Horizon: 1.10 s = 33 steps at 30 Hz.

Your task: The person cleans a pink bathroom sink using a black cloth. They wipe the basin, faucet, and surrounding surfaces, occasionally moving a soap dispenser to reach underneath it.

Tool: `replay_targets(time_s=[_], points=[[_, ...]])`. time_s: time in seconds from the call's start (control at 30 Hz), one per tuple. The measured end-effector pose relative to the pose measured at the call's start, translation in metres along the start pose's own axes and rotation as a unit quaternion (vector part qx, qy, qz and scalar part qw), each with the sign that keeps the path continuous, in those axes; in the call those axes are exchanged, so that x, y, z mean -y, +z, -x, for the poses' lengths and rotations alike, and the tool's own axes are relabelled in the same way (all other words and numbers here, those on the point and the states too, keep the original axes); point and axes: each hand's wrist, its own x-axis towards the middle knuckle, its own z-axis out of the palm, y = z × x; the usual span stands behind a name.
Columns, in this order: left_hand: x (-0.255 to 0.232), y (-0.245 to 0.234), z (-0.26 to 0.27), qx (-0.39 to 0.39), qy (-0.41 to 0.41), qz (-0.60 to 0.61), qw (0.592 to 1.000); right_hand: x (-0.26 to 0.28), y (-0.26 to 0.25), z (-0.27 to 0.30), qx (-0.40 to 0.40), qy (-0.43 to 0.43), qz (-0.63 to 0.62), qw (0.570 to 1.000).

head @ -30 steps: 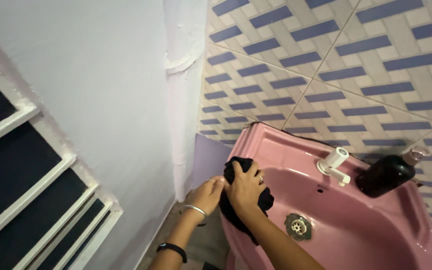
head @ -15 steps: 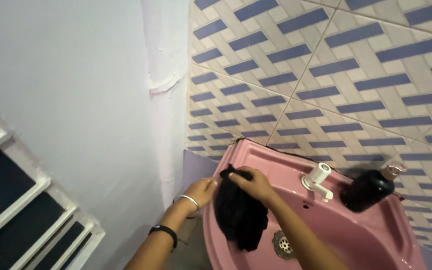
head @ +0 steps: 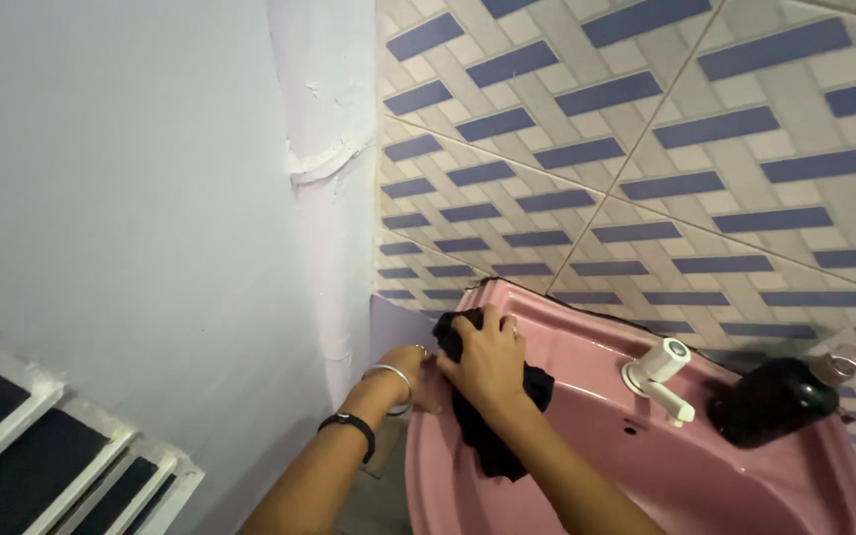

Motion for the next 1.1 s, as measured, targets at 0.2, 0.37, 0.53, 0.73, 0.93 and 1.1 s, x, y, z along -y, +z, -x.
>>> replay_targets(time_s=[0.2,0.37,0.53,0.73,0.93,1.1], points=[[-0.009,-0.004,-0.001,0.013,-0.037,-0.047,0.998,-0.001,0.017,-0.046,0.019,-0.026,0.144,0.989],[-0.012,-0.007,0.010,0.027,-0.058,-0.035,0.997,-0.020,0.030,-0.086,0.106,0.052,0.144,0.982],[-0.030,-0.011,0.014,0.054,-0.088,-0.104,0.989,-0.041,0.028,-0.108,0.095,0.076,0.117,0.986],[-0.031,-0.009,0.001,0.055,-0.093,-0.176,0.978,-0.044,0.022,-0.084,0.084,0.021,0.083,0.993],[-0.037,-0.023,-0.018,0.050,-0.081,-0.172,0.981,-0.034,0.006,-0.014,-0.051,-0.082,-0.009,0.995],[-0.034,-0.024,-0.018,0.032,-0.074,-0.106,0.991,-0.047,-0.008,0.005,-0.076,-0.121,-0.043,0.989]])
